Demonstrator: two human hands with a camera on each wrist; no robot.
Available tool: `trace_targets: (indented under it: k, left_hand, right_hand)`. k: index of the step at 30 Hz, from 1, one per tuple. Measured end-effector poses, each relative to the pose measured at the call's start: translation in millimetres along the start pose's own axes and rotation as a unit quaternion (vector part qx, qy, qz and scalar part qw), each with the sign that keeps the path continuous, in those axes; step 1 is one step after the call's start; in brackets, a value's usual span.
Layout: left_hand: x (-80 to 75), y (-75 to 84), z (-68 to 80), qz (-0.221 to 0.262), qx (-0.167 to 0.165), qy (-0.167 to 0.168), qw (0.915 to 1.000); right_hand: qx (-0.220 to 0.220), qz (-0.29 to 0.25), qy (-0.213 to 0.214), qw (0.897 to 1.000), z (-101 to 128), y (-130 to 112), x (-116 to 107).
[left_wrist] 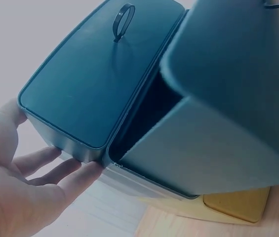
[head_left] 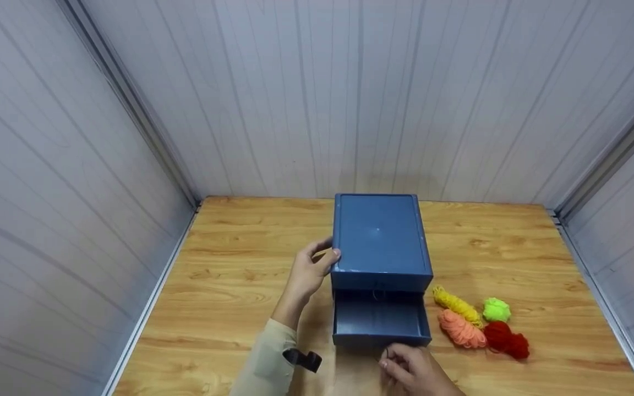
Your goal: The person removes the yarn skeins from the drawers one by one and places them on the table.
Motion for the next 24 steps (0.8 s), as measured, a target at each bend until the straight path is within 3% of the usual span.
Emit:
trace_targets:
  k: [6,24]
  left_hand:
    - [0.4,-0.8,-0.1,0.000,-0.007,0.000,1.0000]
    - [-0.2,-1.7,-0.5,0.001,-0.015,0.004,0.9999]
  right_hand:
    - [0.021,-0.001,0.022,1.000,-7,-2,-12]
    - [-0.019,0.008,0.077,0.997,-32,-8,-31]
Point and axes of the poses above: each hand's wrist, its own z-axis away from the middle knuckle, its own x-axis out of the palm, y = z × x, the point moved 10 cm from there along -z, towards the middle knuckle, and after that the axes turned 8 degrees about -z, right-handed, at the moved point
